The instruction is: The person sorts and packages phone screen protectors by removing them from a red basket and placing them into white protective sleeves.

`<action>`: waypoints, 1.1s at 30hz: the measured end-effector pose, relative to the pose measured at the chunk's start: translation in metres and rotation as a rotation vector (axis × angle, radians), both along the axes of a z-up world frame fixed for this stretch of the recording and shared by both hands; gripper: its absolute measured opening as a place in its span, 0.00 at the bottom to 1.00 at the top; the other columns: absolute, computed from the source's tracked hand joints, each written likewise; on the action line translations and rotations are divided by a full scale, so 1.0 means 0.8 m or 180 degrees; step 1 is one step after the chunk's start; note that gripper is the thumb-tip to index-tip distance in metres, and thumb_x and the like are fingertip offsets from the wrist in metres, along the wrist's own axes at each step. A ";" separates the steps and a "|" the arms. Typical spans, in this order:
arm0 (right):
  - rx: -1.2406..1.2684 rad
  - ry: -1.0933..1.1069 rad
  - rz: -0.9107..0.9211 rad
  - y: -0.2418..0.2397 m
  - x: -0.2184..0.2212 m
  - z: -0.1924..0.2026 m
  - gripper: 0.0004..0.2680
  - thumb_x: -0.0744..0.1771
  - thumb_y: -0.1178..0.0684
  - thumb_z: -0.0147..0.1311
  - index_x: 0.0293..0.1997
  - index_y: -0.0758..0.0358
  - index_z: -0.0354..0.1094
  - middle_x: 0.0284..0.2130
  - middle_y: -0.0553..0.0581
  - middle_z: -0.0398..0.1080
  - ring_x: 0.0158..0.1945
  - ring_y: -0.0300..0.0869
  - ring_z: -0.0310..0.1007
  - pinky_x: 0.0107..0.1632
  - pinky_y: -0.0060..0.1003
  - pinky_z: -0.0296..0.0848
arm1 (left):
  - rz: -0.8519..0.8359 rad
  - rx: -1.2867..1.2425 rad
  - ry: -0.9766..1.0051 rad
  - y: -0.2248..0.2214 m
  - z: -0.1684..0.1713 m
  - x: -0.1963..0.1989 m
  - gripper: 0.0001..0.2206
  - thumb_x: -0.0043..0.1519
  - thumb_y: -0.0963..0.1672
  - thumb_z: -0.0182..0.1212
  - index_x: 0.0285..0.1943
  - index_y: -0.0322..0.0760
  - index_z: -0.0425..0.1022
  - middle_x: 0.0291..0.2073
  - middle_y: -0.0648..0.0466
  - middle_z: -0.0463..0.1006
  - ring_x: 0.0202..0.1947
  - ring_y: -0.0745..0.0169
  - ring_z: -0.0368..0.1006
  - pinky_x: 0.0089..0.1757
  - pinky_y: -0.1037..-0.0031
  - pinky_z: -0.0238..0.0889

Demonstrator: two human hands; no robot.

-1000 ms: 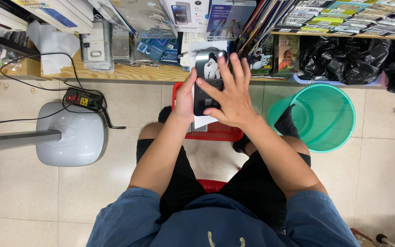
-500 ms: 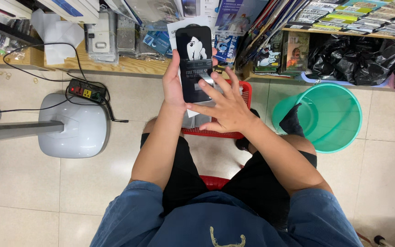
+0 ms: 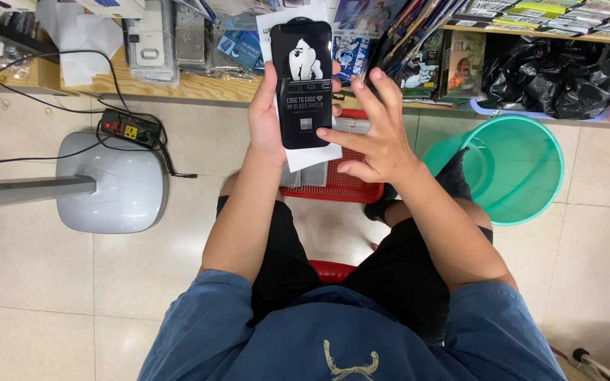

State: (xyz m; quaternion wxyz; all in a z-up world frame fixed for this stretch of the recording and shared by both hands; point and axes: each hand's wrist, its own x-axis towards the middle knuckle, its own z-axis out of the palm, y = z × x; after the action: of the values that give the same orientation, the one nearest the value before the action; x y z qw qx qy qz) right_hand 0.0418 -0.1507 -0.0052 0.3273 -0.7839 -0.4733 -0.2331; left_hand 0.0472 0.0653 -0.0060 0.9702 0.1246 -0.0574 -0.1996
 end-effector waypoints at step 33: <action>-0.0225 0.0396 -0.1322 -0.024 0.004 0.007 0.27 0.71 0.23 0.22 0.80 0.33 0.49 0.79 0.65 0.27 0.84 0.65 0.23 0.83 0.71 0.41 | -0.0012 0.1631 -0.0150 -0.068 0.000 -0.037 0.32 0.70 0.56 0.47 0.79 0.36 0.54 0.76 0.47 0.59 0.77 0.54 0.54 0.73 0.62 0.50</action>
State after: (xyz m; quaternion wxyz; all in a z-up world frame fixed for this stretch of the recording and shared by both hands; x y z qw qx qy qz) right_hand 0.0453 -0.1698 0.0002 0.2731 -0.8885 -0.2884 -0.2300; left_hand 0.0173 0.0107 -0.0058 0.9050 0.3709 -0.0278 -0.2064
